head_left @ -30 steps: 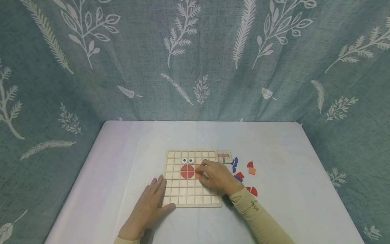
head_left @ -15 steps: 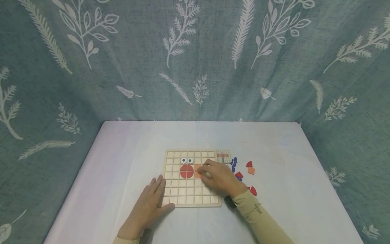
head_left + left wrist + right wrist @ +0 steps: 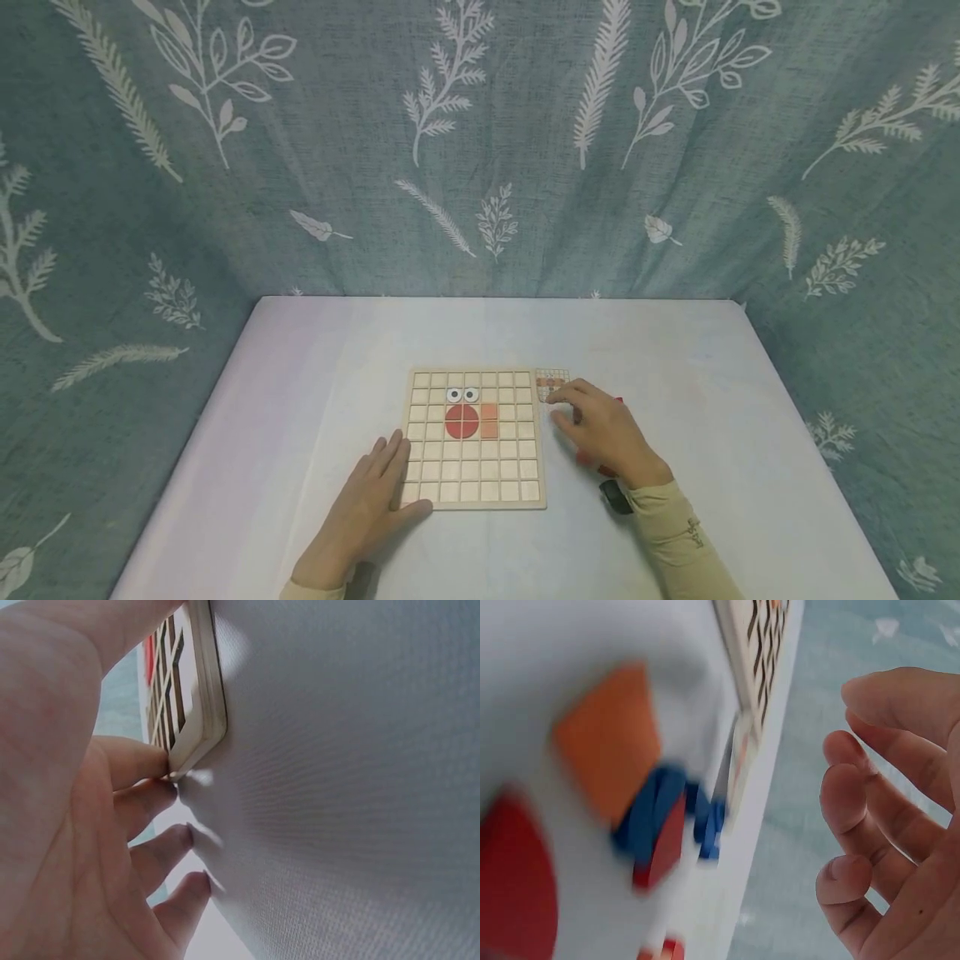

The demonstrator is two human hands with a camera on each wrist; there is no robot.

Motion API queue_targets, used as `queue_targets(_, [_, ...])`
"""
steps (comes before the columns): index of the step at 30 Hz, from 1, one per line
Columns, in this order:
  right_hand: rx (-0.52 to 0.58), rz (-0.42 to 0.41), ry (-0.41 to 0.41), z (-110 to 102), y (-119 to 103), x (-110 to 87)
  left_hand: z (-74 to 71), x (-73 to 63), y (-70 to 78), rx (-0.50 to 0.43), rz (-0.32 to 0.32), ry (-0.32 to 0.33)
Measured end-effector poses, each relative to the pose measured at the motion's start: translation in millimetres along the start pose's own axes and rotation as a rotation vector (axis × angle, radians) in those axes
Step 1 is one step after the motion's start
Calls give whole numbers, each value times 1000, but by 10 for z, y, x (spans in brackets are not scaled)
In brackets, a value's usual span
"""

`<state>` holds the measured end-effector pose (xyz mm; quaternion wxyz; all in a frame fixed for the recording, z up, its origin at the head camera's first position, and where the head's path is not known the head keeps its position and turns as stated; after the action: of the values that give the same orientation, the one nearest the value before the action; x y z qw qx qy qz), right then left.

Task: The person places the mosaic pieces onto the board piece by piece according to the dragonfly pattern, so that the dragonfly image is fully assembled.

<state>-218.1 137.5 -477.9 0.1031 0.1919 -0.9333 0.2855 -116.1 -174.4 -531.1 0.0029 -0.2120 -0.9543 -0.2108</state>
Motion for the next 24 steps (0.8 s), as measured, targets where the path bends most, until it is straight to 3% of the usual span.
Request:
queue_targets(9, [-57,238,-23,-244,499,-159,-10,-6,13,2,10,6])
queue_targets(15, [-77,304,-37,-322,710,-276,-19,-13,11,0,6,-2])
queue_targets(24, [-134,411,-125,-336,1009,-467,-30,-12,21,0,17,23])
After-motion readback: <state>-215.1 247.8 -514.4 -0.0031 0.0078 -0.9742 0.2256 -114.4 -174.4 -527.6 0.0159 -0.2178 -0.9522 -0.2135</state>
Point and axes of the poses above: each hand's wrist, its own x-axis towards the middle knuckle, its own z-axis out of the palm, y = z × x, the point moved 7 cm from there along x, towards the middle knuckle, and after that the axes turned 14 degrees about z, right-handed, at the moved point
